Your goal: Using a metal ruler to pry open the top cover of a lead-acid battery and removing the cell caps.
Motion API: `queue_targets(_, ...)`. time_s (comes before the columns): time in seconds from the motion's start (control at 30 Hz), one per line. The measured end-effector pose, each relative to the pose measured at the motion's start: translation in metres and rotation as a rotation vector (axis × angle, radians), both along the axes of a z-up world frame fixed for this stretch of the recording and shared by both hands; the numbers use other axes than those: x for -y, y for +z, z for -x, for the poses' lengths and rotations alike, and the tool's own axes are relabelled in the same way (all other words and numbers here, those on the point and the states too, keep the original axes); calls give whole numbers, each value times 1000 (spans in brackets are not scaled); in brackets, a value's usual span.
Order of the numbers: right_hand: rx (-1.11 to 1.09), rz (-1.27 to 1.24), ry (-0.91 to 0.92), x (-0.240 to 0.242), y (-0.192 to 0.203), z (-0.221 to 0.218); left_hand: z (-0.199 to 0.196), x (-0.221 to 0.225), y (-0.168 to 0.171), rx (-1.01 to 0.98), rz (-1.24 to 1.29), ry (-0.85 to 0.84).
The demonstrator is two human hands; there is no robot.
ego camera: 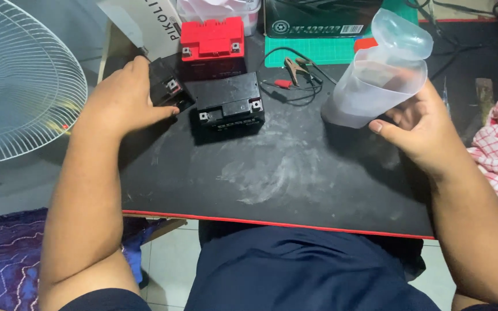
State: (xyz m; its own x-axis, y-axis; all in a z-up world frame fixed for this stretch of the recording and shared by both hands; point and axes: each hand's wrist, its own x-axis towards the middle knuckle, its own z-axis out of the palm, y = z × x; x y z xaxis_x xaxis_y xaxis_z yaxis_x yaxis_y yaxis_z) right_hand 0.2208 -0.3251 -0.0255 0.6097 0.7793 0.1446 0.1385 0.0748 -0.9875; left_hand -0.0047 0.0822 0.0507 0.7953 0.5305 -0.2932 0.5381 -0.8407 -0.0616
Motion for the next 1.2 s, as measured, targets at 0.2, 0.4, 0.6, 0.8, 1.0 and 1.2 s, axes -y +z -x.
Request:
queue_targets(0.2,13,41,-34,-1,3,0,25,26,23,62,-21,43)
queue_targets(0.4,431,151,-233,12,16,13,53,57,40,125,-87,3)
queue_targets(0.6,872,142,-376,44,28,56,63,106,28,101,-81,-255)
queue_targets(0.8,696,92,120,27,19,83,58,150,20,-29,-99,-513)
queue_targets(1.0,493,-32,151,23,-4,93,20,183,19,93,221,-693)
queue_targets(1.2,405,73,122,31,-28,98,-16,206,-5,245,256,-865)
